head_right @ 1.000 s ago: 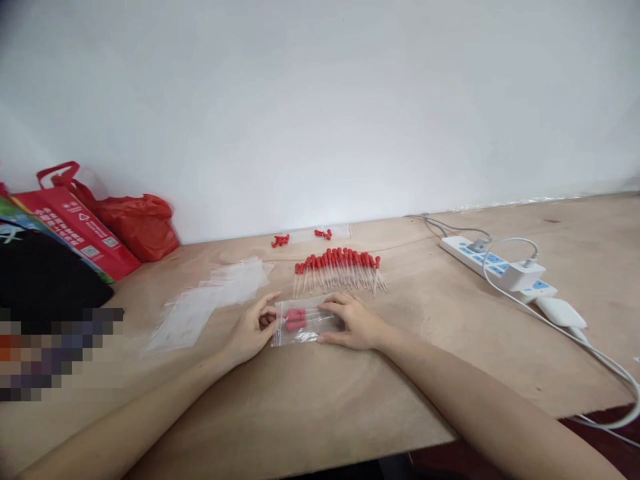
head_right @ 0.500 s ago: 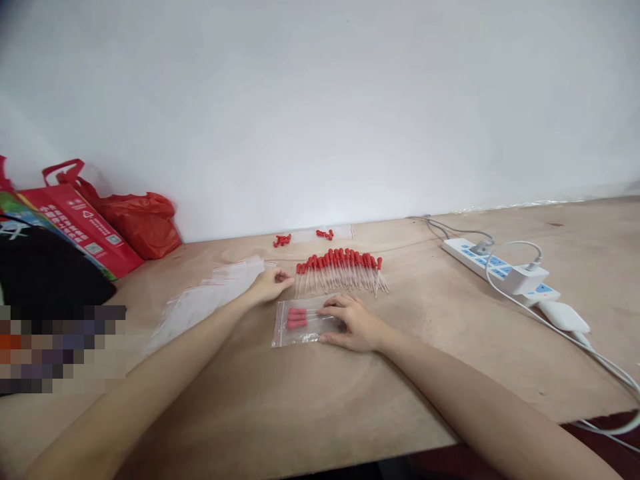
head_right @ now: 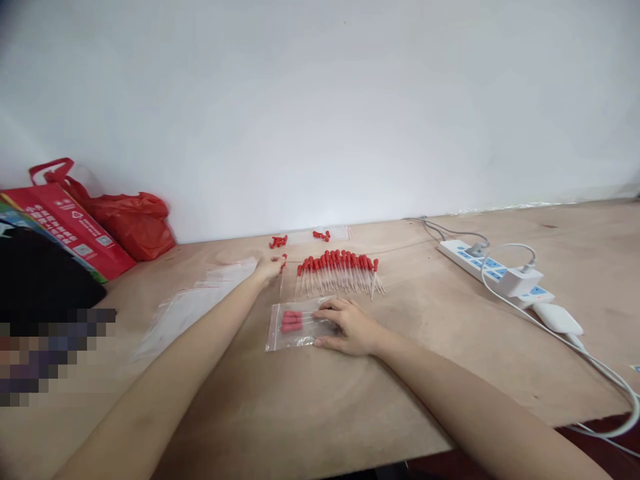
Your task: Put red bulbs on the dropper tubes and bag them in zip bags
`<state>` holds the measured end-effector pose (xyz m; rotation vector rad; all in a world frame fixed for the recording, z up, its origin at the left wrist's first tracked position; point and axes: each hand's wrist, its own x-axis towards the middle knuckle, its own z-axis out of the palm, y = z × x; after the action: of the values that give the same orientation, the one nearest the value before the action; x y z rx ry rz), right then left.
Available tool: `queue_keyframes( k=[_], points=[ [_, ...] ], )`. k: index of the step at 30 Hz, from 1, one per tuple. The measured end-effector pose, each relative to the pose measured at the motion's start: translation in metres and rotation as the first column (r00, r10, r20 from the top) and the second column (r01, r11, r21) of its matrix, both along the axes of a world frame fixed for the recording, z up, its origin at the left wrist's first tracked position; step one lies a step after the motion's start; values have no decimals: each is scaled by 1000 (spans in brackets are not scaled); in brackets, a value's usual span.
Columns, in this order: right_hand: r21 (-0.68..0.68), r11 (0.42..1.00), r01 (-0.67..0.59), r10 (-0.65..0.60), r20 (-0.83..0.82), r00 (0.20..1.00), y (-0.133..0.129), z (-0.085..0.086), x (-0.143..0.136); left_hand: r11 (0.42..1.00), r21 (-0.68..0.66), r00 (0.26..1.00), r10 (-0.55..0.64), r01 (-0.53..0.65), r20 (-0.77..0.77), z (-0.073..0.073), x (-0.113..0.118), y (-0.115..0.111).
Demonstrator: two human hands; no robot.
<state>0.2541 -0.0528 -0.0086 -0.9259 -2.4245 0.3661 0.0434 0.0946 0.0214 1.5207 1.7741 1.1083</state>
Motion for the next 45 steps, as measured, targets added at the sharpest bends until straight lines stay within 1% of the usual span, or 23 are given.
queue_keyframes(
  k=[3,5,6,7,8,9,10,12,15,23,26,29,31,33,37,39,41,42,43,44,45],
  points=[
    [-2,1000,9,-9,5,1000,-1,0,0,990,100,987,85,-99,136,12,-21,-19],
    [-3,1000,13,-13,10,1000,-1,0,0,976,174,975,94,-130,202,16,-40,-41],
    [-3,1000,12,-12,12,1000,-1,0,0,967,220,968,77,-132,240,16,-48,-54],
    [-4,1000,10,-10,13,1000,0,0,0,951,290,945,10,-111,326,15,-57,-67],
    [-5,1000,8,-8,13,1000,0,-1,0,937,339,928,-49,-85,370,12,-64,-80],
    [-5,1000,6,-6,11,1000,0,-1,0,933,355,919,-87,-60,385,9,-69,-91],
    [-5,1000,5,-5,9,1000,0,-1,0,931,361,916,-104,-47,388,4,-73,-101],
    [-6,1000,6,-6,5,1000,0,-2,0,935,347,902,-89,-70,422,-3,-76,-115],
    [-7,1000,6,-6,4,1000,0,-1,0,945,305,863,-53,-119,502,-10,-72,-121],
    [-2,1000,9,-9,2,1000,-1,-1,0,959,240,775,-35,-152,631,-16,-51,-121],
    [1,1000,11,-11,3,1000,-1,-1,0,965,217,761,-27,-151,649,-16,-49,-122],
    [-1,1000,6,-6,4,1000,-1,0,0,958,208,750,9,-195,662,-14,-49,-123],
    [-2,1000,4,-4,5,1000,-1,0,0,961,187,739,26,-204,673,-14,-48,-124],
    [0,1000,5,-5,4,1000,-1,0,0,970,168,742,17,-174,670,-15,-46,-125],
    [5,1000,3,-3,-2,1000,0,-1,0,985,147,783,-23,-87,622,-19,-41,-131],
    [4,1000,6,-6,-2,1000,0,-1,0,993,121,849,-54,-11,526,-18,-41,-133],
    [3,1000,9,-9,-3,1000,-1,-1,0,991,75,927,-131,111,352,-16,-41,-136],
    [4,1000,8,-8,-4,1000,-1,-1,0,984,44,947,-180,175,264,-15,-42,-137],
    [5,1000,8,-8,-6,1000,-1,-1,0,974,13,953,-224,226,203,-14,-42,-138],
    [6,1000,7,-7,-7,1000,-1,-1,0,965,-12,950,-256,262,177,-12,-43,-138],
    [8,1000,5,-5,-8,1000,-1,-1,0,957,-28,943,-278,288,183,-11,-43,-139]
  ],
)
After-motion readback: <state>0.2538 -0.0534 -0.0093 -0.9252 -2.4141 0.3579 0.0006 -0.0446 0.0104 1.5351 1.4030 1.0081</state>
